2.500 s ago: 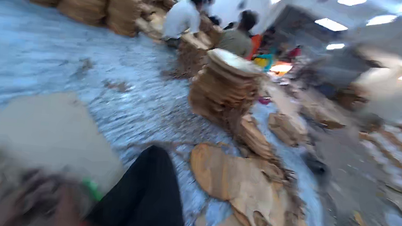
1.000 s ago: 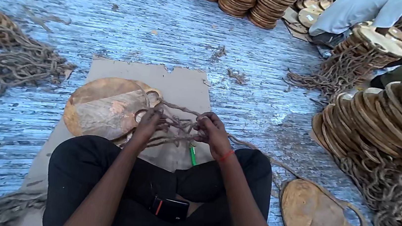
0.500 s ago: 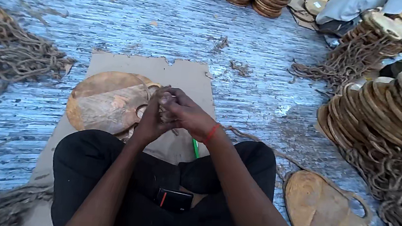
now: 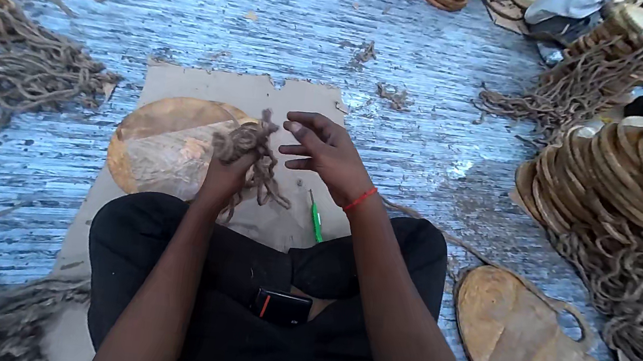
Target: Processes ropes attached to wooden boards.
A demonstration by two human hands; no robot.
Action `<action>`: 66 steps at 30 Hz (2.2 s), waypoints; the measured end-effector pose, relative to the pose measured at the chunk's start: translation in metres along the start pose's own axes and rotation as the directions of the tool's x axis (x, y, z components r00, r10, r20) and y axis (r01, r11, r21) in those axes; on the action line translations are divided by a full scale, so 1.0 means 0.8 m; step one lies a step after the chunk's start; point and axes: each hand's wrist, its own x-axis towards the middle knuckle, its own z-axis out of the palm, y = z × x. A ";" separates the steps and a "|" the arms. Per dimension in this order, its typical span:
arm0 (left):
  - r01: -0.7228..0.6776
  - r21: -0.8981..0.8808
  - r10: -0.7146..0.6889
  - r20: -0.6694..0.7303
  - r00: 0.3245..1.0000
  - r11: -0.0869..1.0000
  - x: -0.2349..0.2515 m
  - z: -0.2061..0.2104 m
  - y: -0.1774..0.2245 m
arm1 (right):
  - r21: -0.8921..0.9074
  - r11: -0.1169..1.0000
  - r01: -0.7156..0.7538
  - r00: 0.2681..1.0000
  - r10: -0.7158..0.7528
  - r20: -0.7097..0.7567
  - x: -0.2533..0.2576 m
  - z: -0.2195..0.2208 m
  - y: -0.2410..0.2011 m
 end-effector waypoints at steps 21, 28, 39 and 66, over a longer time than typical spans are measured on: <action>0.025 -0.302 -0.075 -0.155 0.985 0.953 -0.004 -0.012 0.019 | -0.773 0.635 0.004 0.998 0.045 0.042 0.003 0.102 0.231; -0.035 -0.260 0.008 -0.104 0.995 0.965 -0.001 -0.014 0.012 | -0.790 0.607 0.082 0.956 0.175 0.234 0.016 0.145 0.229; -0.035 -0.238 0.002 -0.137 0.991 0.971 0.000 -0.009 0.019 | -0.231 0.956 0.182 0.936 -0.240 -0.256 -0.025 0.017 0.138; -0.512 0.393 0.550 0.020 0.835 0.763 0.182 -0.038 0.412 | -0.203 0.749 0.631 0.735 -0.661 -0.151 0.029 -0.021 -0.150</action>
